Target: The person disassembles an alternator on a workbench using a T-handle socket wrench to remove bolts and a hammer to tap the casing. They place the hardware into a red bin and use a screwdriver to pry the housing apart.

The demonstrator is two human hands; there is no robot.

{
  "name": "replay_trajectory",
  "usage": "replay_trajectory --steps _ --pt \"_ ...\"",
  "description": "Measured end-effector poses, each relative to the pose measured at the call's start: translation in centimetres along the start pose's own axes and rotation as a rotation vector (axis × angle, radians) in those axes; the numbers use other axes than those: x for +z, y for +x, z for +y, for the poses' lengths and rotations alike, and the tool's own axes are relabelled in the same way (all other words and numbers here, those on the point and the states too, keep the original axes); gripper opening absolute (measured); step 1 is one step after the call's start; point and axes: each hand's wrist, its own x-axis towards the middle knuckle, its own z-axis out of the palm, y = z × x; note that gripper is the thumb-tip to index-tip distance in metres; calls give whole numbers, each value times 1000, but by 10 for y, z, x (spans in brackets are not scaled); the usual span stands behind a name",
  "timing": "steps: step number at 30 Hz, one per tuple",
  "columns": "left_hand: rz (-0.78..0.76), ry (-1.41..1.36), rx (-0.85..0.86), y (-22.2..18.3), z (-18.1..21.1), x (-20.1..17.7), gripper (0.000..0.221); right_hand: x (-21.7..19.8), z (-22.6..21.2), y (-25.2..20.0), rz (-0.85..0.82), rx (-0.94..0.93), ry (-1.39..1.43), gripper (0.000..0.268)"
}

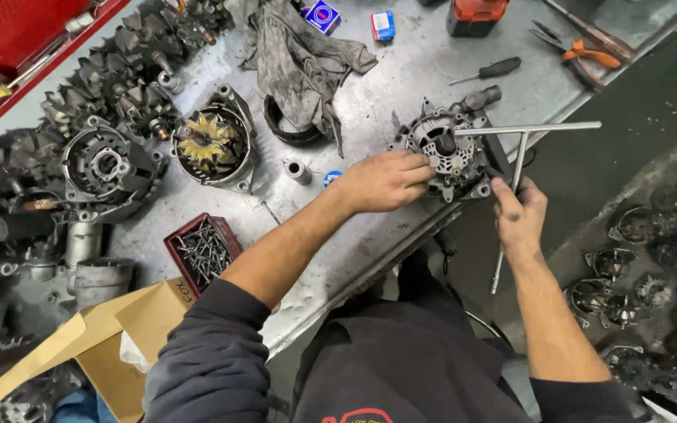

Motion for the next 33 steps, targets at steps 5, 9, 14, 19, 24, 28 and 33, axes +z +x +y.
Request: replay_trajectory --steps 5,9,14,19,24,28,33 --pt "-14 7 20 -1 0 3 12 3 -13 -7 -38 2 27 20" --pt "53 -1 -2 1 1 8 13 -5 -4 -3 -65 -126 -199 28" --pt "95 26 59 3 3 8 17 -1 -9 -2 -45 -189 -293 29" --pt "27 17 23 6 7 -3 19 0 -2 -2 -23 -87 -101 25" --pt "-29 115 68 1 5 2 14 0 -2 -5 -12 -120 -170 25" --pt "-20 169 77 -2 10 -1 19 0 -2 -6 -34 -173 -185 24" --pt "73 179 9 -5 19 -7 19 -8 -5 -6 26 -210 -245 29"
